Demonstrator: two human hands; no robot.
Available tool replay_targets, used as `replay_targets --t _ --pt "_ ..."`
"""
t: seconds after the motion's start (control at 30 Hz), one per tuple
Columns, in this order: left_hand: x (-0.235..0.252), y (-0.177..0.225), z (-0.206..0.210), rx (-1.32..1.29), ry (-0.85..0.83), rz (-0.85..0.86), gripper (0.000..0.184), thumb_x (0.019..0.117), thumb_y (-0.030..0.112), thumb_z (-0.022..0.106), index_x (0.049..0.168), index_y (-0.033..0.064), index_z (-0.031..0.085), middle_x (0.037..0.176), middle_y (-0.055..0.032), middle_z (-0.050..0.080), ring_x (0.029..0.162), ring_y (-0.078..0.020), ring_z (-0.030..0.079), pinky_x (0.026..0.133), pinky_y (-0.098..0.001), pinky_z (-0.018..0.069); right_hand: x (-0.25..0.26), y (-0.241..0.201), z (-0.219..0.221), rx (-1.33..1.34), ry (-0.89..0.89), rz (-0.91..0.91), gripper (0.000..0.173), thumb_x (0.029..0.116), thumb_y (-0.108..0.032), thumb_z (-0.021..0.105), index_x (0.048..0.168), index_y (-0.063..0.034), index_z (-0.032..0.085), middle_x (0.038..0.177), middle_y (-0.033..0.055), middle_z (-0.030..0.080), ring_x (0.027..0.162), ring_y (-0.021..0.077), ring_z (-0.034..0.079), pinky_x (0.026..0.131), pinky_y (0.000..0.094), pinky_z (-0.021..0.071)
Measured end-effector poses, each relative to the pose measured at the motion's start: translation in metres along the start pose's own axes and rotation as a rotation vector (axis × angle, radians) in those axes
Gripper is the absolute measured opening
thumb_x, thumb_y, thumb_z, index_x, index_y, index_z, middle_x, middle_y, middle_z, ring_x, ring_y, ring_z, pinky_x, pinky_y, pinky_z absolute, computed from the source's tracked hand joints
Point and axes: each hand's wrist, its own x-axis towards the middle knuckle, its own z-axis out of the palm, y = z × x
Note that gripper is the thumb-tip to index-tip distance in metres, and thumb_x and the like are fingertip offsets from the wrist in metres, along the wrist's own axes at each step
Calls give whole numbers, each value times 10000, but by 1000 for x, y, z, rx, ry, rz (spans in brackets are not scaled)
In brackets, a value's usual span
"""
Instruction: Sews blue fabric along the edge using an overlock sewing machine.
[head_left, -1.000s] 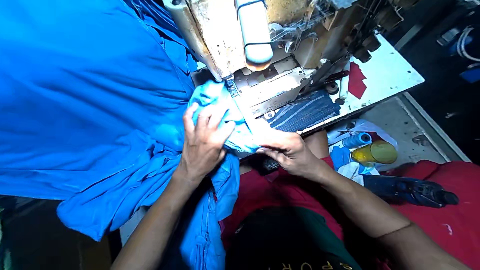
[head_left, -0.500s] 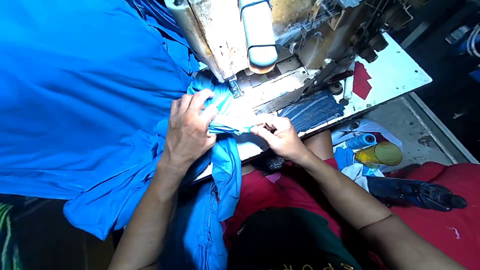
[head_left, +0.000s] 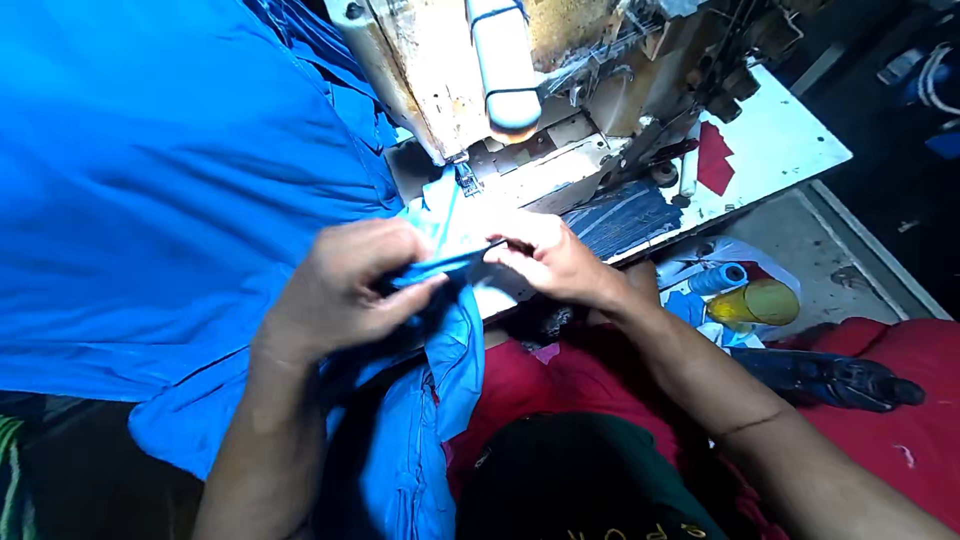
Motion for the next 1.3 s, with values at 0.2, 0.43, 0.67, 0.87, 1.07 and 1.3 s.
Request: replay_targets --t 0.2,0.43,0.67,0.87,1.07,1.3 --pt "-9 -21 45 388 8 -67 454 875 492 709 1153 134 747 1325 -125 619 1276 -333 532 1133 -577 334 -31 -7 7 39 123 -92 120 959 -40 688 1045 5 759 1052 110 726 1000 153 695 896 331 595" --pt "-15 -21 58 546 40 -237 240 845 230 671 1029 107 766 1494 -159 523 1434 -386 425 1194 -636 266 -49 -3 13 37 158 64 115 970 -54 676 1018 1 765 959 76 736 865 87 692 796 271 596" --pt "-6 -32 52 441 104 -279 269 807 181 722 1045 57 743 1528 -140 491 1399 -366 462 1100 -581 410 -22 8 15 2 172 113 99 980 -61 654 1005 -16 737 943 53 702 822 82 659 745 252 577" --pt "-7 -34 48 339 138 -354 298 844 176 733 1138 124 724 1572 -110 423 1378 -280 491 1075 -483 478 -12 10 16 64 181 202 85 980 -64 667 1054 -33 696 865 57 671 673 94 609 600 245 542" --pt "-10 -35 68 338 202 -365 361 804 154 684 1159 123 745 1596 -96 411 1432 -304 436 1120 -548 428 -8 9 16 90 202 219 127 966 -34 675 1092 -43 693 923 64 685 708 112 622 613 255 548" --pt "-8 -35 73 303 227 -336 390 876 405 710 1165 146 748 1618 -100 382 1496 -291 355 1191 -551 346 -19 3 -12 47 179 154 320 959 -21 674 1273 -75 701 1211 28 712 740 43 623 633 217 549"
